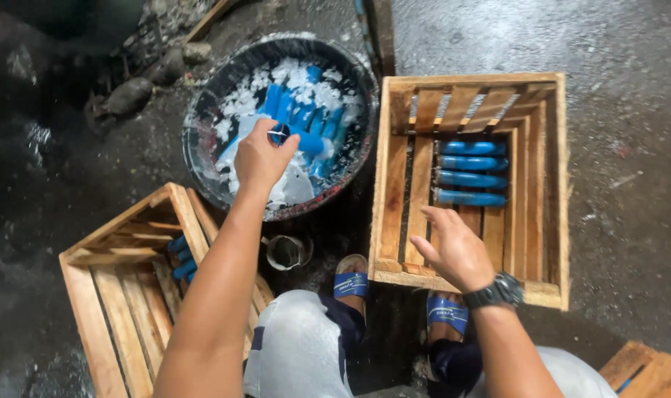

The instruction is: Picking up blue candles from a bucket of ice and water and arranging them neatly into wooden crates.

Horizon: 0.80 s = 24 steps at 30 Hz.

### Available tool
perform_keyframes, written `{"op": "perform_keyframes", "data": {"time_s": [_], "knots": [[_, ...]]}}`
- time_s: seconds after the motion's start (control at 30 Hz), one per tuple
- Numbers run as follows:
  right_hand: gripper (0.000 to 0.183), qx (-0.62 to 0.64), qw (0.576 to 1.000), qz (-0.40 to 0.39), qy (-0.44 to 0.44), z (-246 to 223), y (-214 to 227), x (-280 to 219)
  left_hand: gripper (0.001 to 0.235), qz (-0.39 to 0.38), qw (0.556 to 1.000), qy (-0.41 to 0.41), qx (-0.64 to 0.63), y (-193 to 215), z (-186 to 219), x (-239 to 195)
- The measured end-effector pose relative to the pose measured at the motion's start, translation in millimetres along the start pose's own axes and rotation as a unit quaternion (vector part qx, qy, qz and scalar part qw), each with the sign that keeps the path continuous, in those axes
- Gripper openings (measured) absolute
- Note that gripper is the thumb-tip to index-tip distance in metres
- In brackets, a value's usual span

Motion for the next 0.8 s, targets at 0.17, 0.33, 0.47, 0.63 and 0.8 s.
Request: {"op": "perform_keyframes", "data": {"time_s": [0.17,0.33,0.47,0.63,0.8], "knots": [[0.047,0.026,0.996,0.076,0.036,-13.3,7.1,2.5,0.036,-0.005,0.982,-0.187,0.026,11.7,73.4,-38.6],[0.053,0.035,0.988,0.137,0.058,-21.4,17.0,2.4,0.037,-0.085,0.954,-0.285,0.027,-13.7,141.4,-99.1],[0.049,0.049,0.984,0.166,0.053,-11.0,19.6,2.5,0.034,-0.087,0.929,-0.358,-0.035,-49.2,169.4,-133.8],[0.028,0.147,0.962,0.226,0.039,29.3,35.2,8.5,0.052,-0.096,0.913,-0.372,-0.138,-41.6,185.3,-153.0],[0.053,0.625,0.662,0.258,-0.322,151.0,-17.8,11.1,0.047,-0.107,0.931,-0.318,-0.146,-62.5,149.0,-128.5]]}}
Point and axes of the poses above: each hand's wrist, its own x-axis towards the middle knuckle, its own y-axis out of the back of the hand, z = x × y, the point moved 10 cm from there along x, towards the middle knuckle, and after that the axes turned 2 degrees about -y, right-handed, at the moved point
